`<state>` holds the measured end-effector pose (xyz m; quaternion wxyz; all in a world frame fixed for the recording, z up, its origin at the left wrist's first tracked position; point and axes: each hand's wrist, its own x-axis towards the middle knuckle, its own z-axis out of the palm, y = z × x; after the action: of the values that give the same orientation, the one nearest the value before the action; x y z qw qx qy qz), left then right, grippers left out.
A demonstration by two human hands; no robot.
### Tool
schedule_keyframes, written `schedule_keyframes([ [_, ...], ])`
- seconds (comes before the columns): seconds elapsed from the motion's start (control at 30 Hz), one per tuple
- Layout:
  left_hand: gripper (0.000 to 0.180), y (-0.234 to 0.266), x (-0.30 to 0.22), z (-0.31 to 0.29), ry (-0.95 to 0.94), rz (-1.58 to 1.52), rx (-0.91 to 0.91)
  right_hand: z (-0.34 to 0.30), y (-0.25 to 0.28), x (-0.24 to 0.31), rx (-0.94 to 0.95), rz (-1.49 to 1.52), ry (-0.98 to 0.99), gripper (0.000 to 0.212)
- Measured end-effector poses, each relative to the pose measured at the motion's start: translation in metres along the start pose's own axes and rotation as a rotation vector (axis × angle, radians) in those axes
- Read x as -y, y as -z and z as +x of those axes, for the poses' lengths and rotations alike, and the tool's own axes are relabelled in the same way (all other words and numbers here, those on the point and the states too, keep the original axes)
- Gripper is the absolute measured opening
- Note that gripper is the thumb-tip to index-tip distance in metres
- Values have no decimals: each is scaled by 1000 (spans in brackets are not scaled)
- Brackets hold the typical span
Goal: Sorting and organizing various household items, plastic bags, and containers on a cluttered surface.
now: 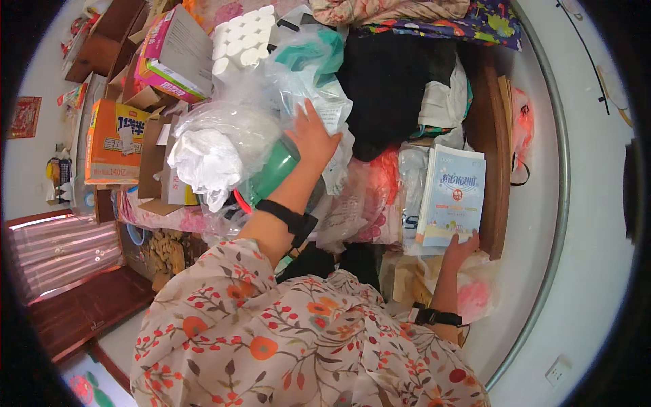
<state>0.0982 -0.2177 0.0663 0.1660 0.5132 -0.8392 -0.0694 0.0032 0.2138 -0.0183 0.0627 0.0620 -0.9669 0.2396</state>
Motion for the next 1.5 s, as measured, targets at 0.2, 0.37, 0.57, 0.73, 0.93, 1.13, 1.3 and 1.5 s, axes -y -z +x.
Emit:
schedule_keyframes([
  [0.2,36,3,17,-1,-98,-718,359,-6,13,116,322,498,-9,59],
  [0.37,36,44,-4,-22,60,-1391,657,-12,37,217,625,523,286,86],
  [0.57,48,90,-33,-32,232,-1792,1114,-7,1,252,484,332,582,86],
  [0.73,48,110,-27,-14,129,-1726,1021,15,-4,253,602,966,-114,51],
  [0.93,35,71,16,-13,190,-1446,1102,28,47,262,329,1474,-364,44],
  [1.13,78,35,42,-39,400,-1267,1296,46,94,226,237,1489,-363,56],
  [1.3,86,36,22,-47,235,-1383,1399,11,86,211,519,1093,-452,50],
  [1.5,60,22,-10,-52,106,-1552,1734,-50,35,223,884,954,-231,49],
])
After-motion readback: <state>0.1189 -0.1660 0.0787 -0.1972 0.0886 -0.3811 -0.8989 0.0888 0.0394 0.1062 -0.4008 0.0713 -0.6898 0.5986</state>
